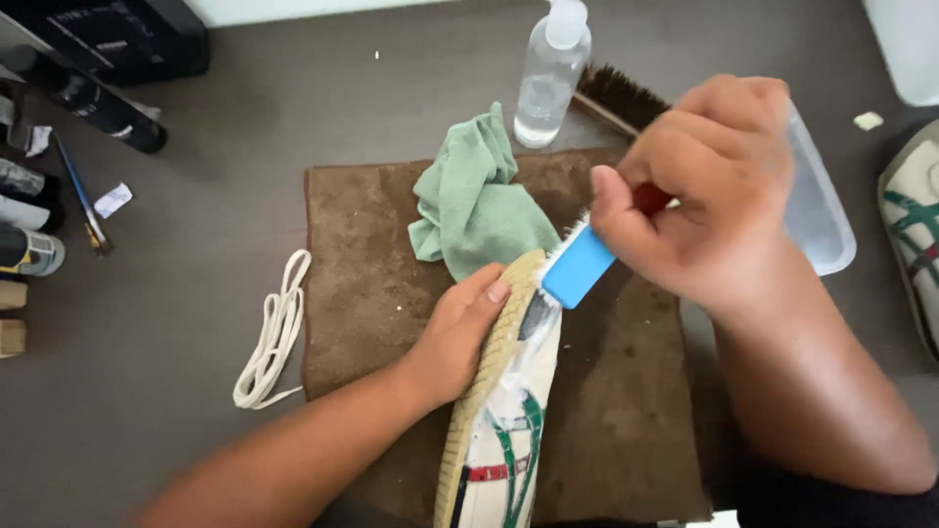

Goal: The person scrubs a white sneaker with green and red stripes using a blue brush and a cleaning solution, then wipes the shoe with a green cloth. The person repeats the scrubbing and wiping process on different parts of the shoe.

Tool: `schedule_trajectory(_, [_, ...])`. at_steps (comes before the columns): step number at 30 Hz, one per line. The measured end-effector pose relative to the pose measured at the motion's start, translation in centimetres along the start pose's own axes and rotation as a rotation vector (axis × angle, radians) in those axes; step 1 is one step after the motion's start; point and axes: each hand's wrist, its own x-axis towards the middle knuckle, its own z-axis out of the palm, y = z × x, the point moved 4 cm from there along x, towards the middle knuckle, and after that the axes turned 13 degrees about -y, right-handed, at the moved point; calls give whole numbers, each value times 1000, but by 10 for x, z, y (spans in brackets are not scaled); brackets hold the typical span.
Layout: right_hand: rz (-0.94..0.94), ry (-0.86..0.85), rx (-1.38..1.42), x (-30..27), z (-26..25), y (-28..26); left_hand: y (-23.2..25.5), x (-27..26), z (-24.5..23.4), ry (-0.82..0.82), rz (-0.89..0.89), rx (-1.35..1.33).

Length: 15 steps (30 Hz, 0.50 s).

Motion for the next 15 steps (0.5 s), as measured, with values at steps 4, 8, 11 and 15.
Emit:
schedule_trajectory(4, [-52, -130, -147, 3, 21, -40, -1, 3, 0, -10, 12, 42])
schedule_trajectory(8, [61, -855, -501, 1, 51, -42, -1, 1, -1, -5, 67, 37])
schedule_trajectory(11, [-10, 71, 41, 1, 9, 3, 4, -2, 1, -24, 7, -17])
schedule_trajectory(15, [12, 32, -185, -1, 11, -24, 2, 2, 2, -32, 27, -25])
